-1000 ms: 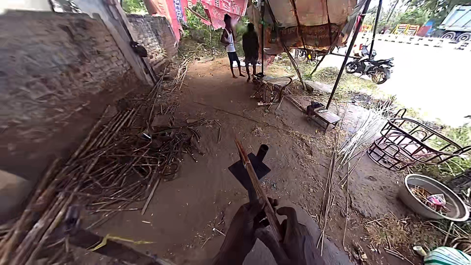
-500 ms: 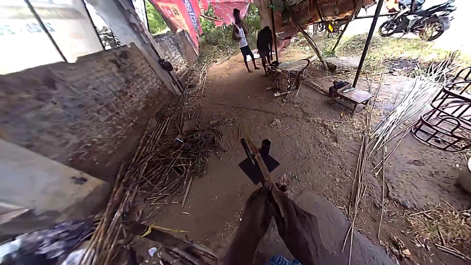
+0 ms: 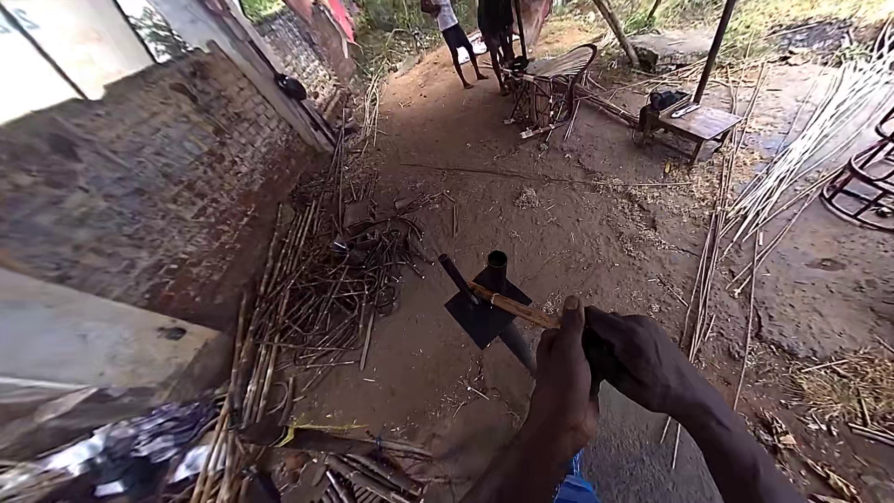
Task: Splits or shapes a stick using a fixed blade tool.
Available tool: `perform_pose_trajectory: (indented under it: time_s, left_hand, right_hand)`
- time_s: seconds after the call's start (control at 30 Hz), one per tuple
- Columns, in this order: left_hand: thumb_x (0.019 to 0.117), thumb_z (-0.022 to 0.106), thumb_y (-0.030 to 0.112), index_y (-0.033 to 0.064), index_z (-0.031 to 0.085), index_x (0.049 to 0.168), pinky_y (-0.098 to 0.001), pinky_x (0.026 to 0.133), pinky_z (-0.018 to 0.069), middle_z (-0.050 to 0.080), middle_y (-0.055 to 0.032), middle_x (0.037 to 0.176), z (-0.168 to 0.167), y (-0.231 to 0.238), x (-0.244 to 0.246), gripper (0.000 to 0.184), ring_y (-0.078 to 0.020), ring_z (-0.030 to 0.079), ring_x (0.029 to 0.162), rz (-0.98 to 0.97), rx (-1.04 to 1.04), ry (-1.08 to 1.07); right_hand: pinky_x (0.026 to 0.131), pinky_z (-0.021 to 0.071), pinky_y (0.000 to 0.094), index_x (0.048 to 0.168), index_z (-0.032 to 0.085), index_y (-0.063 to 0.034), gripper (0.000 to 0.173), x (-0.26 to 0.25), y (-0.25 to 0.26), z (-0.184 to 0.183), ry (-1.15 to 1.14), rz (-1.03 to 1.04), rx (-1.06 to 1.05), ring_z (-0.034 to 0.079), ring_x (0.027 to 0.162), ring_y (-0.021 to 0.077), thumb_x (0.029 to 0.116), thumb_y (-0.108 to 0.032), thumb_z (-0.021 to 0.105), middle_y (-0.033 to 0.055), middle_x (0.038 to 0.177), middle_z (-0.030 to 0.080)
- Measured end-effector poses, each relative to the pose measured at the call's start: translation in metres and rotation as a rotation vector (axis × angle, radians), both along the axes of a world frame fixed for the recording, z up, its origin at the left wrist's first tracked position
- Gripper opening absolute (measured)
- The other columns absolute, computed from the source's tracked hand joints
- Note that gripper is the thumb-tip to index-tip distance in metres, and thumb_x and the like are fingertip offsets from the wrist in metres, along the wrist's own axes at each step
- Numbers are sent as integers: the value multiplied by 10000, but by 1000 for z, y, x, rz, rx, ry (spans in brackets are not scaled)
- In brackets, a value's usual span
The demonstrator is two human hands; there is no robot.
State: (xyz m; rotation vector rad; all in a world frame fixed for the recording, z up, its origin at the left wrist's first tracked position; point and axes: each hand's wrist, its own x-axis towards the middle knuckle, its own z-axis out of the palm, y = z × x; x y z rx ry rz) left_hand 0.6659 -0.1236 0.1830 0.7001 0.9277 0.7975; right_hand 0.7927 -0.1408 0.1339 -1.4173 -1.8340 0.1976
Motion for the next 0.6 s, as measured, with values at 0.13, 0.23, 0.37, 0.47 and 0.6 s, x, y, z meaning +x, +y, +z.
perform_pose_trajectory:
  time_s: [0.13,0.23,0.37,0.47,0.6]
  left_hand:
    - [960,434,759,126,443,1414,-563,853,540,582,-162,1231,-14,19,69,779,-303,599,1066,43,68,227]
    - [911,498,787,190,578,1315,-465,807,568,660,-79,1118,-8,7,32,725,-219,650,983,9,87,215]
    - [1044,477,544,68,663,1189,-406,760,598,709,-121,1021,-27,14,-61,531,-223,697,882,-15,-43,103]
    - [1074,513,327,28,672,1162,-334,697,614,697,-151,943,-30,15,-92,350,-190,698,767,69,-59,-18]
    - [1090,472,250,-9,666,1217,-337,756,615,708,-198,1022,-22,6,-94,348,-214,717,836,92,-61,-124]
  right_hand:
    - [671,547,147,1015,705,-96,311,65,53,-27,408,280,37,632,745,-71,1030,-288,461,-99,852,701]
    - [502,488,254,941,658,-135,272,29,28,-18,294,144,54,557,578,18,996,-355,507,-85,709,604]
    - [489,536,383,1177,637,-129,322,-48,-22,1,-118,-66,28,633,589,167,898,-289,654,-5,781,646]
    - [628,570,348,1209,652,-116,336,-80,-36,2,-60,-60,79,655,770,179,907,-261,642,30,951,660]
    - [552,556,312,1207,657,-97,451,-98,-39,-6,103,-170,83,643,624,123,1000,-491,584,-13,774,660]
